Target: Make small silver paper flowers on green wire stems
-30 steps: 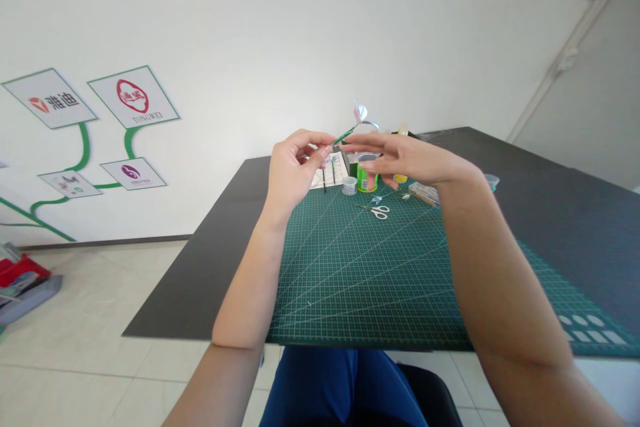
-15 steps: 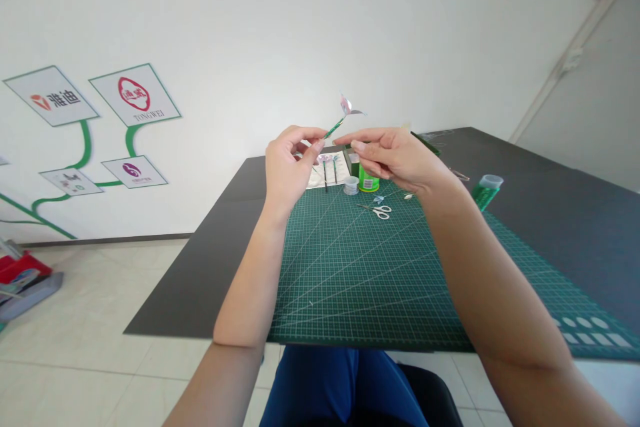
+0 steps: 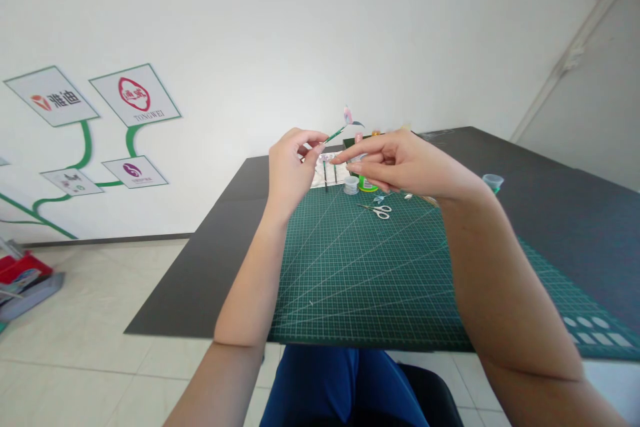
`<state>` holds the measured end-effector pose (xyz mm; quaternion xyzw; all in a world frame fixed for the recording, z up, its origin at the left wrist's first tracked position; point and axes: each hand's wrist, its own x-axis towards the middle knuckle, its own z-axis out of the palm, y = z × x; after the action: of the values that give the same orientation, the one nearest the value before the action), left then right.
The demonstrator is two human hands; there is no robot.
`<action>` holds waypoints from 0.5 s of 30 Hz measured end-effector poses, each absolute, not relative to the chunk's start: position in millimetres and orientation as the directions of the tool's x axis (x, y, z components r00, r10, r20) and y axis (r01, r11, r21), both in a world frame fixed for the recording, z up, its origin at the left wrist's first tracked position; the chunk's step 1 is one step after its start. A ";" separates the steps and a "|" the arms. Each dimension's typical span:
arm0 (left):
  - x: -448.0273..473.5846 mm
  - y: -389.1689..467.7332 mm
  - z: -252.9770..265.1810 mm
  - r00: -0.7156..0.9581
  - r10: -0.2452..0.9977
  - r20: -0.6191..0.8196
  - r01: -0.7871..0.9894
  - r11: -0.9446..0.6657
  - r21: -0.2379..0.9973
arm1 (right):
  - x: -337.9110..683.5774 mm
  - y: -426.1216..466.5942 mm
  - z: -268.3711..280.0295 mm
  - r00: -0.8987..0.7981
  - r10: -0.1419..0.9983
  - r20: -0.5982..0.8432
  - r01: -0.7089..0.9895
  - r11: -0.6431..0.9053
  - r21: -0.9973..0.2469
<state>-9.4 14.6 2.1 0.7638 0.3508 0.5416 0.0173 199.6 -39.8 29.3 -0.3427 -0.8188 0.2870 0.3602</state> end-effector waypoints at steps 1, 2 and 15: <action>-9.4 14.2 1.9 0.178 0.558 0.811 0.516 -0.754 0.406 | 201.4 -40.7 30.0 -0.524 0.758 0.387 0.350 0.607 -0.714; -9.4 13.5 1.8 0.194 0.562 0.804 0.517 -0.755 0.403 | 203.5 -41.5 30.7 -0.539 0.750 0.384 0.345 0.612 -0.712; -7.5 1.5 2.5 0.457 0.564 0.688 0.462 -0.811 0.358 | 228.5 -48.8 35.8 -0.499 0.770 0.398 0.218 0.555 -0.802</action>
<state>-7.5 1.5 2.5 0.8515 0.3013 0.4250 0.0599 228.5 -48.8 35.8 -0.3126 -0.7904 0.3529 0.3912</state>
